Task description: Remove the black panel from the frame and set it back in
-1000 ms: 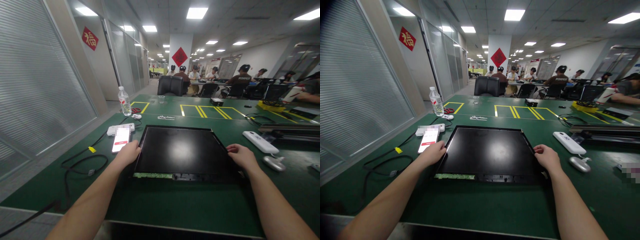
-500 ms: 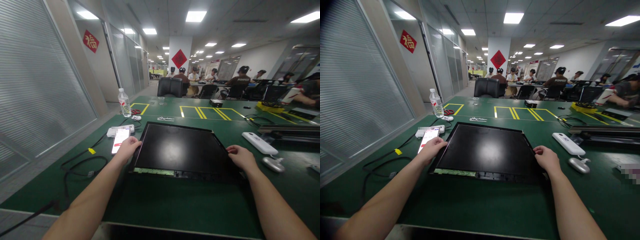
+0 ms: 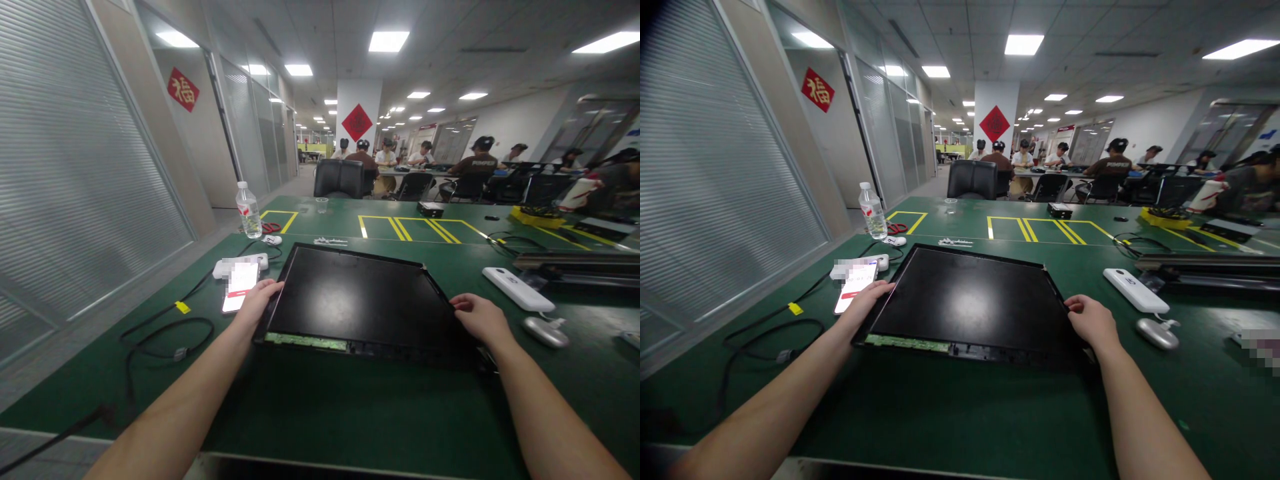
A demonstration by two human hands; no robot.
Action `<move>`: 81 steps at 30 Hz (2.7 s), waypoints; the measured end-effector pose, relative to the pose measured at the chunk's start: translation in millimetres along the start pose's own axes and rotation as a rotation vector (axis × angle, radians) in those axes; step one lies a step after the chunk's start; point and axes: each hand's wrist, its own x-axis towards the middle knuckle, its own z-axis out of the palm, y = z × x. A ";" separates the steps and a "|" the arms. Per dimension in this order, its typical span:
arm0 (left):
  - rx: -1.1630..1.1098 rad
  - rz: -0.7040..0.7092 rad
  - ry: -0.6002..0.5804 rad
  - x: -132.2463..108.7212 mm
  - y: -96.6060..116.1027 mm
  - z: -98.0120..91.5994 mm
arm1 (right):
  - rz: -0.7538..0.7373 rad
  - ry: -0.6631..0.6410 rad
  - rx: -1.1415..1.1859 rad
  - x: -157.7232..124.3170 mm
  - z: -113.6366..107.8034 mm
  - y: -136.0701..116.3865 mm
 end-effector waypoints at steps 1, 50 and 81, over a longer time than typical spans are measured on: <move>-0.004 -0.001 -0.007 -1.2 0.0 0.2 | -0.003 0.006 0.002 0.0 0.3 0.1; 0.073 0.038 -0.161 -7.7 1.6 0.4 | -0.009 -0.028 -0.006 -0.3 2.2 -1.2; 0.042 -0.014 -0.152 -14.7 6.6 5.8 | 0.006 -0.029 -0.030 0.0 1.9 -1.9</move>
